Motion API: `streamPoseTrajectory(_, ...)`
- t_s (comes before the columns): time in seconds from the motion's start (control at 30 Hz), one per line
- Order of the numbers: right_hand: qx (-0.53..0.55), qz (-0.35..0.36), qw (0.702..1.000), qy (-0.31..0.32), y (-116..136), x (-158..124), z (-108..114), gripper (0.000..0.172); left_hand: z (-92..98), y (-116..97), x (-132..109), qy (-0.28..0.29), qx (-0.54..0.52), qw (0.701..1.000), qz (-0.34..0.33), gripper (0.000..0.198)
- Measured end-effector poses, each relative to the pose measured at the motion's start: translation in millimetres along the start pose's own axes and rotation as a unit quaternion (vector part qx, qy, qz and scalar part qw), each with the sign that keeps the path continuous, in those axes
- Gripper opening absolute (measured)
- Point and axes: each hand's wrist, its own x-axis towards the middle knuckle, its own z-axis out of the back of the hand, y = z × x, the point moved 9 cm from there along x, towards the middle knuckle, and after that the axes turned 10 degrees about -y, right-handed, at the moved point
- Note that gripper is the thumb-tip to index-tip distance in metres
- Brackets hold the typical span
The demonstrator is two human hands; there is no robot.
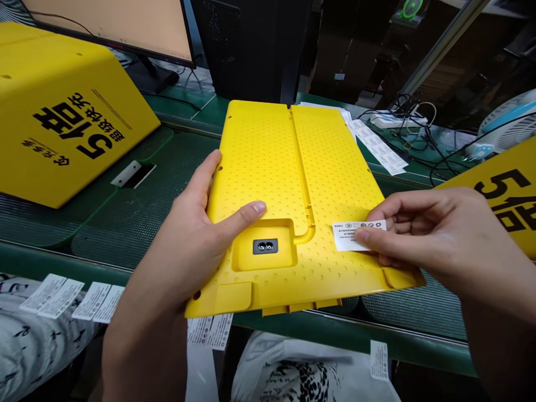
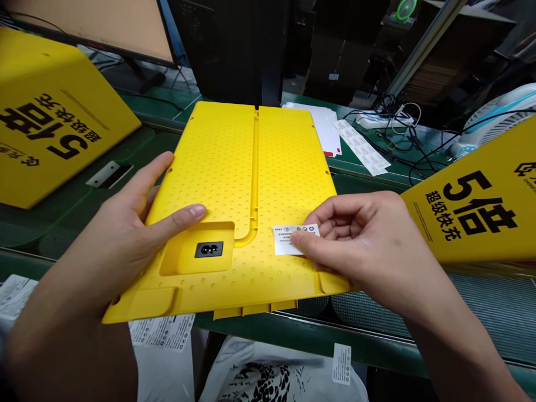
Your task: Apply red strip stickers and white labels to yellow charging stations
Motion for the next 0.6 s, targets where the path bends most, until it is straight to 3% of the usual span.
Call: streamPoseTrajectory(0.6,-0.011,-0.014,1.0,0.011,-4.9,1.9,-1.9,0.024,0.3,1.0,0.9,-0.002,-0.009,1.0,-0.007,0.093)
